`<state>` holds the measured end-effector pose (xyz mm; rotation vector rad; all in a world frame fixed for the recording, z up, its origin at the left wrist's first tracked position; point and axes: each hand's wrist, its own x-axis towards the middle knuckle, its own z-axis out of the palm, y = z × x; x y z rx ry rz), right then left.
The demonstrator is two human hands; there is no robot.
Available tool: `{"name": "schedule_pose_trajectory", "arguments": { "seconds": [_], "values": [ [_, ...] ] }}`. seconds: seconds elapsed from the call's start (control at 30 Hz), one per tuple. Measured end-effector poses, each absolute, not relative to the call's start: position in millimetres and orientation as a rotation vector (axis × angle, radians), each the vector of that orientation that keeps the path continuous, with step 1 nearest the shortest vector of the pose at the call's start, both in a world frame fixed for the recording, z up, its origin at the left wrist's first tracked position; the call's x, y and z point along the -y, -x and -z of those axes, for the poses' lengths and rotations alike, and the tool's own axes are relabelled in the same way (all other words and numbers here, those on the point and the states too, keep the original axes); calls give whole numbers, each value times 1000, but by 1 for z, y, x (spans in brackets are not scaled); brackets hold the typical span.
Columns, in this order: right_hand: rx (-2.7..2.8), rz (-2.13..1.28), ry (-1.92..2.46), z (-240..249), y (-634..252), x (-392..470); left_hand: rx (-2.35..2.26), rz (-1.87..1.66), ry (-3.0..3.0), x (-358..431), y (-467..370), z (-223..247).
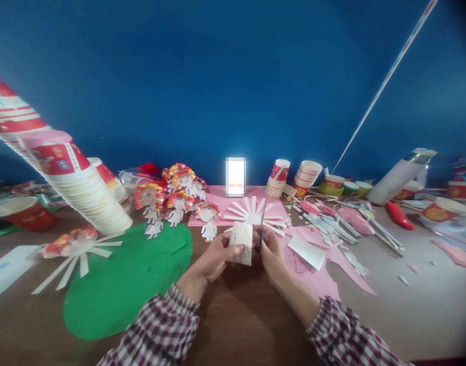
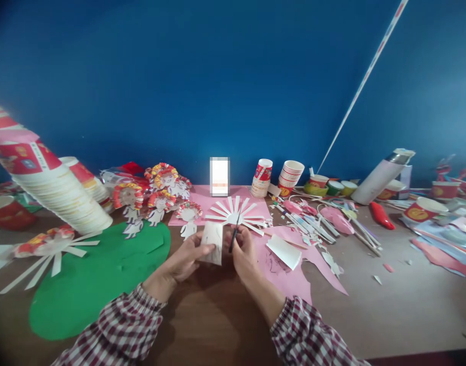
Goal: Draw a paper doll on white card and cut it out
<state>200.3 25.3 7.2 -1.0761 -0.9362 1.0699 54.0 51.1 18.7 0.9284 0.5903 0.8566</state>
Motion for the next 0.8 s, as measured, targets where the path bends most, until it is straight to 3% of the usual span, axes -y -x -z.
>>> {"name": "schedule_pose_trajectory", "arguments": {
  "seconds": [0.2,0.8],
  "values": [
    [1034,-1086,1094,-9,-195,-24,-781,-1159,-673,-62,-54,-21],
    [1312,-1231,1098,1,-194,-17,-858,-1276,-550,-65,-55,-23]
  ]
}}
